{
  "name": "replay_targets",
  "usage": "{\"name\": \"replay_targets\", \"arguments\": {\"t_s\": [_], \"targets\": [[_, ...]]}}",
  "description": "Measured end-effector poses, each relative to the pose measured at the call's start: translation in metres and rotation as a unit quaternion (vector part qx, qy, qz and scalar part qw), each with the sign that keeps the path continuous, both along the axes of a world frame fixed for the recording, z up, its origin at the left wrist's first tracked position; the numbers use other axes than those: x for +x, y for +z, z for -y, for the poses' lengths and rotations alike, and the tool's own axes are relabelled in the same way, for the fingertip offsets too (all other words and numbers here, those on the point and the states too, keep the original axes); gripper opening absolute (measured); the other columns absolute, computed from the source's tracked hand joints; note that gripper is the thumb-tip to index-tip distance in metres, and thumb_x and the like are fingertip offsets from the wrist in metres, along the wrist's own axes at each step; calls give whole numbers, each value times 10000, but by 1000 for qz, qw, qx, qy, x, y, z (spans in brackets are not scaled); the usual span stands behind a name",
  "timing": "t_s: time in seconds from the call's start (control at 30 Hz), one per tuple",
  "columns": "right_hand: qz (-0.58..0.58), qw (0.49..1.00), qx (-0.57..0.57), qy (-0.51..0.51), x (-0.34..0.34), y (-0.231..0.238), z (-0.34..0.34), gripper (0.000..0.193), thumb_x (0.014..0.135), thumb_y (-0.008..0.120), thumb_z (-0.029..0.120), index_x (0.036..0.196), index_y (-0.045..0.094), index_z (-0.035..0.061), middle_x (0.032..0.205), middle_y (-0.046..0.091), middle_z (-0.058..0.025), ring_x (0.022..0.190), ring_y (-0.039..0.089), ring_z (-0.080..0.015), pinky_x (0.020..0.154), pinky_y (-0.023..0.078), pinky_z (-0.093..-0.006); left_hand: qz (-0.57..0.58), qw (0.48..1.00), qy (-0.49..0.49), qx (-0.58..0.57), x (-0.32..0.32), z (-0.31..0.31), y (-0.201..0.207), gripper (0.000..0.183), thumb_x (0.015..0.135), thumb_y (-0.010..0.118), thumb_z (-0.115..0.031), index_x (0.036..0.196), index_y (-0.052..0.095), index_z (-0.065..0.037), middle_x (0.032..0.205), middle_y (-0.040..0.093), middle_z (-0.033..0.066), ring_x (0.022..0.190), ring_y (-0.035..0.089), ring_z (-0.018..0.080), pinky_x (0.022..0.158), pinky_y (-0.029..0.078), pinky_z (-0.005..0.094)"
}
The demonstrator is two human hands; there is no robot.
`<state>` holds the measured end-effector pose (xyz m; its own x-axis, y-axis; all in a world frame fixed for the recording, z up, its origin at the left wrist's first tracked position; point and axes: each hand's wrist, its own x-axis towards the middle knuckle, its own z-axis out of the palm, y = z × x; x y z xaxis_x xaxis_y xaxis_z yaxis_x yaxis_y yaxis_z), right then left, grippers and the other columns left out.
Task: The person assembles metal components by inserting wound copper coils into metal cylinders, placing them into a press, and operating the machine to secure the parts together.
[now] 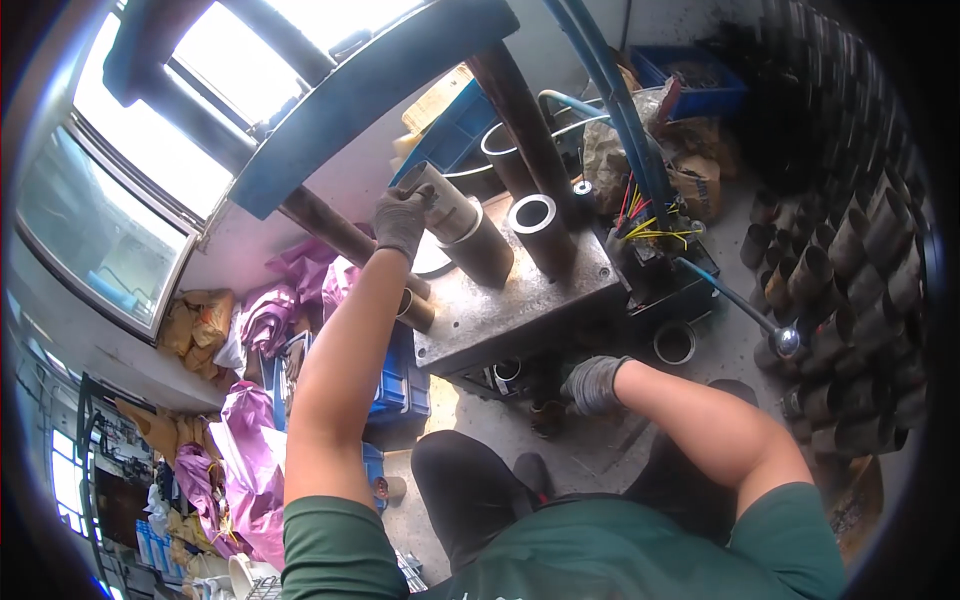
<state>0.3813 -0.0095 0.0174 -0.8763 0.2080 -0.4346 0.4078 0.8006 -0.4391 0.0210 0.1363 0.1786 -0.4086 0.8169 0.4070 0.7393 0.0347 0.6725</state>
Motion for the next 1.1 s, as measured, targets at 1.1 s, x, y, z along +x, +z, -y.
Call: {"name": "replay_targets", "arguments": {"t_s": [1.1], "targets": [[-493, 776, -130, -372, 47, 50, -25, 159, 954, 679, 71, 1103, 692, 16, 1074, 714, -106, 1041, 674, -195, 940, 528, -335, -51, 937, -312, -151, 159, 198, -195, 302, 950, 685, -229, 1214, 680, -84, 1147, 687, 180, 1090, 661, 388, 956, 534, 449]]}}
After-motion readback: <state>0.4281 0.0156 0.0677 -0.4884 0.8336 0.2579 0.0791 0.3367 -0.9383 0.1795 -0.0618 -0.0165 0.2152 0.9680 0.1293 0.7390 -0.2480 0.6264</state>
